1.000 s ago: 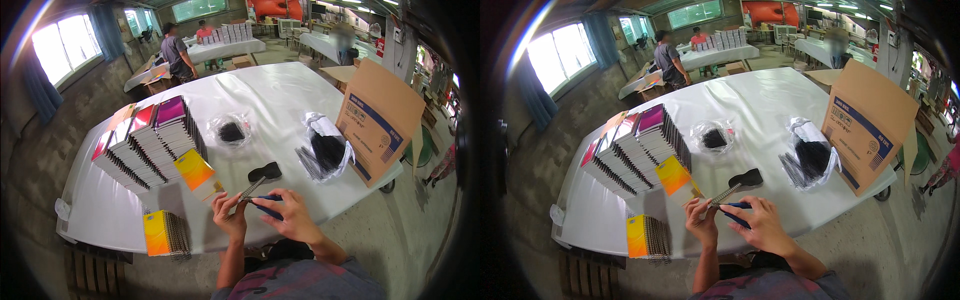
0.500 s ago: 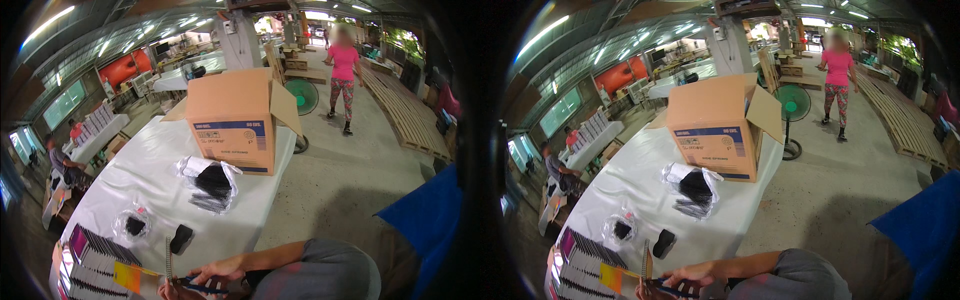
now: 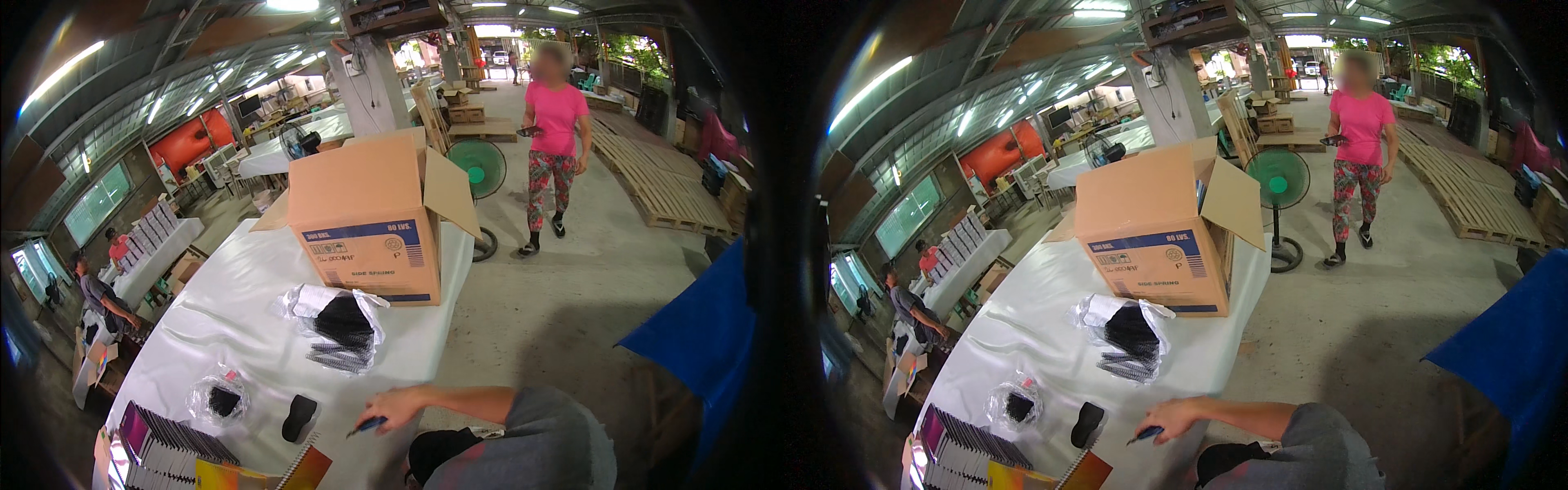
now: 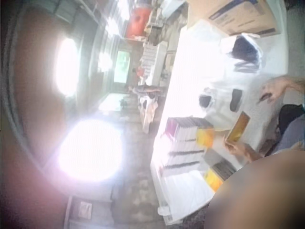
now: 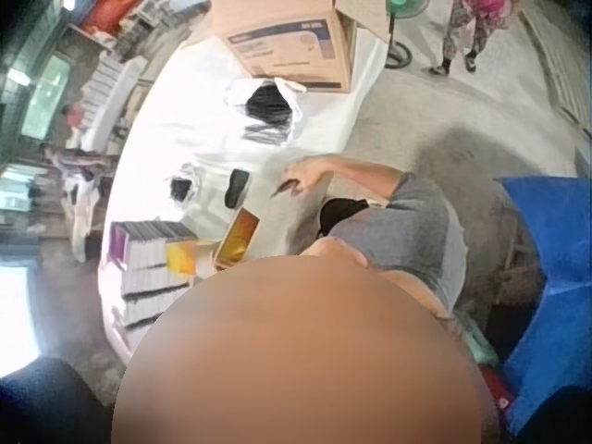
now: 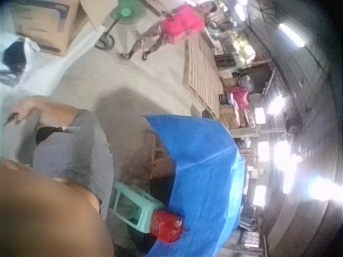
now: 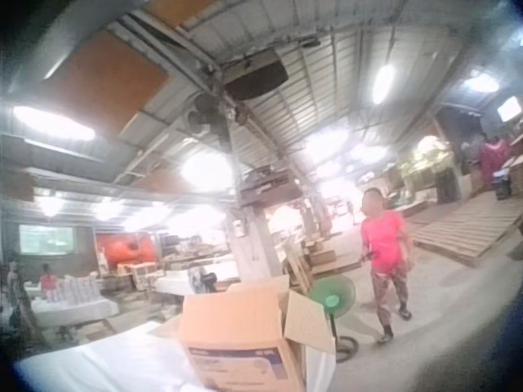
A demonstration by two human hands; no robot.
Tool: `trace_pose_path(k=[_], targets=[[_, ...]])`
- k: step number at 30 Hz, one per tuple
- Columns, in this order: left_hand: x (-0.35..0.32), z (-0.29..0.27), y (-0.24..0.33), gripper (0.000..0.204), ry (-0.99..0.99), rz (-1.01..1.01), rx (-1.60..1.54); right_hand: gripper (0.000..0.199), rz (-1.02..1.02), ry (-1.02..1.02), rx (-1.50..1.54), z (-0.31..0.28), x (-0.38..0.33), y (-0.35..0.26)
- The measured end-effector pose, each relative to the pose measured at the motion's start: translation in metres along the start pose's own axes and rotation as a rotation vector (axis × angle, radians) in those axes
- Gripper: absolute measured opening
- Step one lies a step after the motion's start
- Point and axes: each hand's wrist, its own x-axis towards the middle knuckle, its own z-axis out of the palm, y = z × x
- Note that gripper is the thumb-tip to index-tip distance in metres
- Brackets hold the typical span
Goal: The person attaches spiral bindings to notebooks using pliers. They pick up a notebook, align the binding, and use pliers to secure it, repeating the process for multiple notebooks.
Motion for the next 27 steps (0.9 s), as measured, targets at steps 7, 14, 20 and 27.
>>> trace_pose_path(k=[7,14,20,27], targets=[[-0.004,-0.017,-0.051,0.021,0.105,0.105,0.098,0.065,0.177,0.482,-0.469,0.042,0.056,0.031],[0.001,-0.022,0.026,0.028,0.12,-0.199,-0.037,0.074,-0.429,0.129,0.915,0.059,0.059,-0.055],[-0.013,-0.061,-0.026,0.038,-0.119,-0.159,0.015,0.044,-0.412,0.262,1.203,0.088,0.081,-0.064],[0.0,-0.111,0.054,0.029,-0.102,-0.146,0.324,0.042,-0.498,0.259,1.182,0.08,0.109,-0.109]])
